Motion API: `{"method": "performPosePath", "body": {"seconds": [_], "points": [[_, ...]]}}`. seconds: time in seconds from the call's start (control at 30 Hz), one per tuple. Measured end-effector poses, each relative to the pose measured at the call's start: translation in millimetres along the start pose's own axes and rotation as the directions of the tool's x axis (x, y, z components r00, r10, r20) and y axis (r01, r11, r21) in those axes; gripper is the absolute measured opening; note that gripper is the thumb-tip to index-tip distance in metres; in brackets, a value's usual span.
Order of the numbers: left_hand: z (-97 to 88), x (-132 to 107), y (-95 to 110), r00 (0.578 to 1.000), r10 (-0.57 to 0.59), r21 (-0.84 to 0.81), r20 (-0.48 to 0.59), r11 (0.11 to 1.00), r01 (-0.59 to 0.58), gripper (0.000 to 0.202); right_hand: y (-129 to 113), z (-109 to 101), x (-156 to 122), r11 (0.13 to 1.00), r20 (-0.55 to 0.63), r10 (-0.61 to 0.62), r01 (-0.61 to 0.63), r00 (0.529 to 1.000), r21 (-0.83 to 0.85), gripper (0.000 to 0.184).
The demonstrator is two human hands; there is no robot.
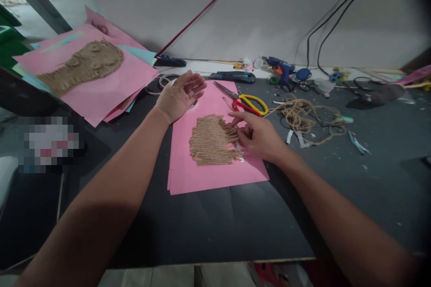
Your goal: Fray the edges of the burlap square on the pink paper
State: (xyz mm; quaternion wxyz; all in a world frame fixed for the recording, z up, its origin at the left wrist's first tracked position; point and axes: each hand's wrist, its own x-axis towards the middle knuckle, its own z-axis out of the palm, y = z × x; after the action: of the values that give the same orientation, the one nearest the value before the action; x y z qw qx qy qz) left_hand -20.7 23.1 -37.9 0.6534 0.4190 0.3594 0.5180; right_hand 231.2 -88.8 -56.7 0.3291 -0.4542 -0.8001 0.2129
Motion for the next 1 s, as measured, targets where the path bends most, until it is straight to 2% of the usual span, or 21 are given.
{"method": "performPosePath", "body": {"seconds": [0.3,0.67,0.77,0.9,1.0], "points": [[2.5,-2.6,1.6,1.0,-0.004,-0.022,-0.019,1.0,0.004,0.03,6.2,1.7,0.0,1.0,0.003,-0.004,0.004,1.0,-0.019,0.055],[0.0,-0.9,0.0,1.0,0.005,0.006,-0.005,1.0,-0.004,0.029,0.5,-1.4,-0.3,0.999,0.021,0.011,-0.01,1.0,-0.052,0.053],[-1.0,0.0,-0.5,1.0,-0.001,0.019,-0.009,1.0,0.001,0.027,-4.9,-4.7,-0.4,0.983,0.046,-0.019,0.028,0.999,-0.182,0.054],[-0.4,0.0,-0.4,1.0,-0.003,0.035,-0.001,0.999,0.003,0.028,-8.6,-8.8,-1.5,0.912,0.077,-0.062,0.088,0.995,-0.4,0.052],[0.7,-0.2,-0.2,1.0,-0.003,0.028,0.0,1.0,0.003,0.028,-6.9,-9.8,-2.5,0.885,0.081,-0.07,0.099,0.994,-0.455,0.048]]}}
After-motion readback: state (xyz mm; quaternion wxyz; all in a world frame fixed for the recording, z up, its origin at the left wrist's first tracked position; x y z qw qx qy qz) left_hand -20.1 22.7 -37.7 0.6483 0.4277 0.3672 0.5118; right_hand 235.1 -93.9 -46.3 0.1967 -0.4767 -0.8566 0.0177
